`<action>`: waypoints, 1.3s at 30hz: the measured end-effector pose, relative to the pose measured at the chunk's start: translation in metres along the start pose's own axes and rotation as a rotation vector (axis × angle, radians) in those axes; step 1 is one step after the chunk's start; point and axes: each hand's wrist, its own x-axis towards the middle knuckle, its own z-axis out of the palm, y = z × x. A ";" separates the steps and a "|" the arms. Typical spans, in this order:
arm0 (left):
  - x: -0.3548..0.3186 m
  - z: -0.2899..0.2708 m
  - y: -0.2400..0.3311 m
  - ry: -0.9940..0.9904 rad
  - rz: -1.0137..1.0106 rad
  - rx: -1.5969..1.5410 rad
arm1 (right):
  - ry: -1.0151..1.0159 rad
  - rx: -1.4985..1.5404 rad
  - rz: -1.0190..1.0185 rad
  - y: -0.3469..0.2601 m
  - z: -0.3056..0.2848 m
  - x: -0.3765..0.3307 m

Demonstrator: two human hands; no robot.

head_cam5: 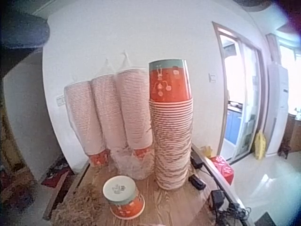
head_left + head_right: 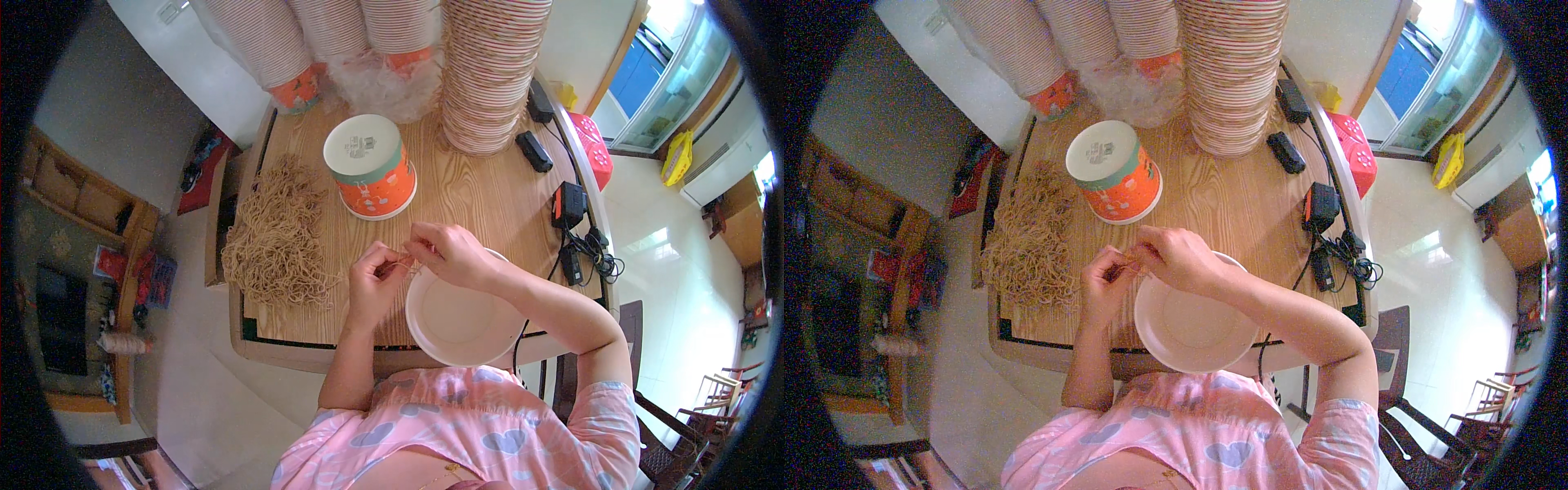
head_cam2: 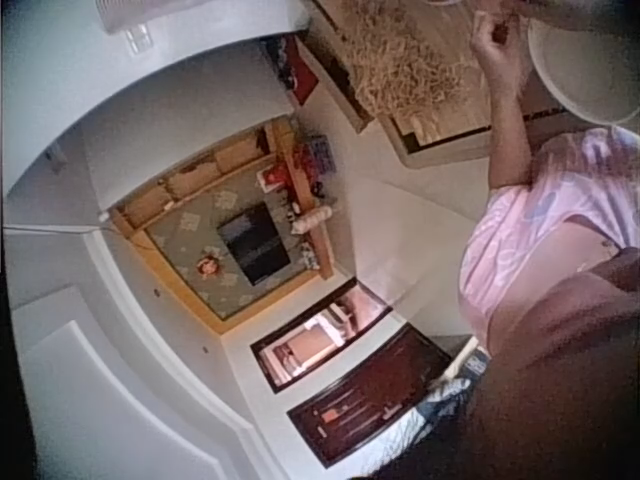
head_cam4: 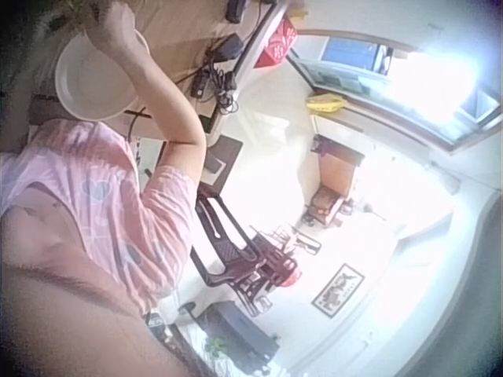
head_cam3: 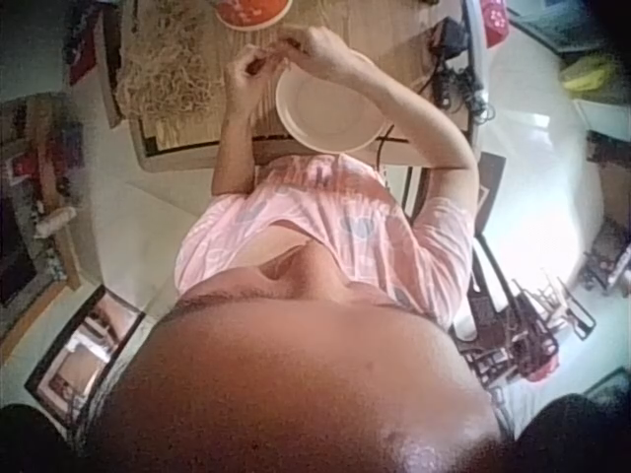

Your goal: The person is preparing a paper bowl by filling it with shredded paper and adding a paper cup.

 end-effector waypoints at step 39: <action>0.001 -0.002 -0.001 0.016 0.018 0.038 | 0.029 0.189 0.112 0.004 -0.003 0.005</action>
